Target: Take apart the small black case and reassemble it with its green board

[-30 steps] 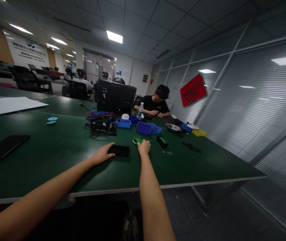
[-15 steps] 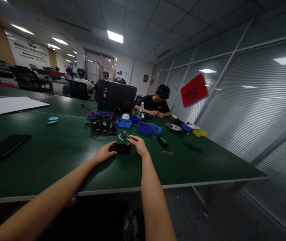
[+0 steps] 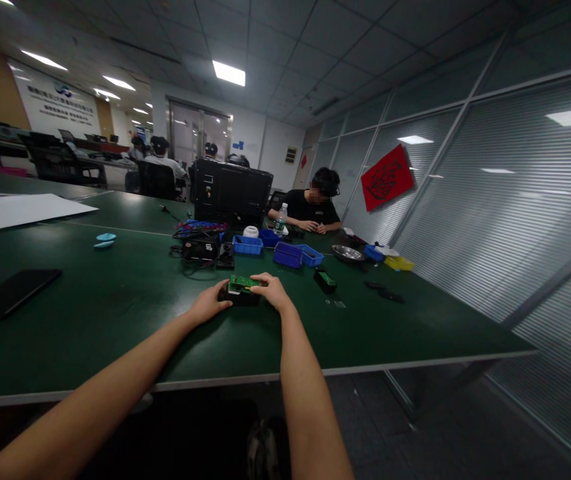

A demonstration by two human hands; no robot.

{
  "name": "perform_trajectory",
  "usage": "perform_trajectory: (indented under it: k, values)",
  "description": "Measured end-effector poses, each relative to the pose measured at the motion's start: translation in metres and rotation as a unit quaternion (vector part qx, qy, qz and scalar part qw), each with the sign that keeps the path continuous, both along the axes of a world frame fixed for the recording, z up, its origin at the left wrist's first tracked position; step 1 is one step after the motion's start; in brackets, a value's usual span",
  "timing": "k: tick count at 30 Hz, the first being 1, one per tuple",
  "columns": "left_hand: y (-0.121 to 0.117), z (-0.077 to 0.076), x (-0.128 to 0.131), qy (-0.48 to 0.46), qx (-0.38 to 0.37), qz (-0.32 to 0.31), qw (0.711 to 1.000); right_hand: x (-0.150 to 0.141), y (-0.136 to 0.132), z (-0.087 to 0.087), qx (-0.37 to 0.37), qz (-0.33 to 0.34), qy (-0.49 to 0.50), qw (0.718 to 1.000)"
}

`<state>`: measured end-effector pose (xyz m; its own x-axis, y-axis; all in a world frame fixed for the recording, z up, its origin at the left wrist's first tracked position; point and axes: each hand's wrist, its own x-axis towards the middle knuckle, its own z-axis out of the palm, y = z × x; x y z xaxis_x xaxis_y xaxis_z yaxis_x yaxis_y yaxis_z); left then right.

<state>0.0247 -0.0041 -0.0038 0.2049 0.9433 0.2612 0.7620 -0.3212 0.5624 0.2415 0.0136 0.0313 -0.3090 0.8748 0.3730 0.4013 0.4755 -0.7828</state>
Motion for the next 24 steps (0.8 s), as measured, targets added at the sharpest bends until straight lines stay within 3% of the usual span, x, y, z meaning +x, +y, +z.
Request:
perform_trajectory:
  k: [12, 16, 21, 24]
  values:
    - [0.003, -0.003, 0.0, -0.007, 0.008, -0.005, 1.0, -0.001, 0.003, -0.006, -0.046, -0.01, -0.039, 0.998]
    - [0.001, -0.001, 0.0, -0.015, 0.002, -0.009, 1.0, -0.001, 0.004, -0.007, -0.075, -0.01, -0.039, 0.996]
    - [-0.002, 0.003, -0.001, -0.024, -0.001, -0.018, 1.0, -0.004, 0.001, -0.005, -0.085, 0.01, -0.108, 0.991]
    - [-0.006, 0.006, -0.001, -0.047, 0.011, -0.033, 0.998, -0.004, 0.0, -0.005, -0.087, 0.01, -0.09, 0.992]
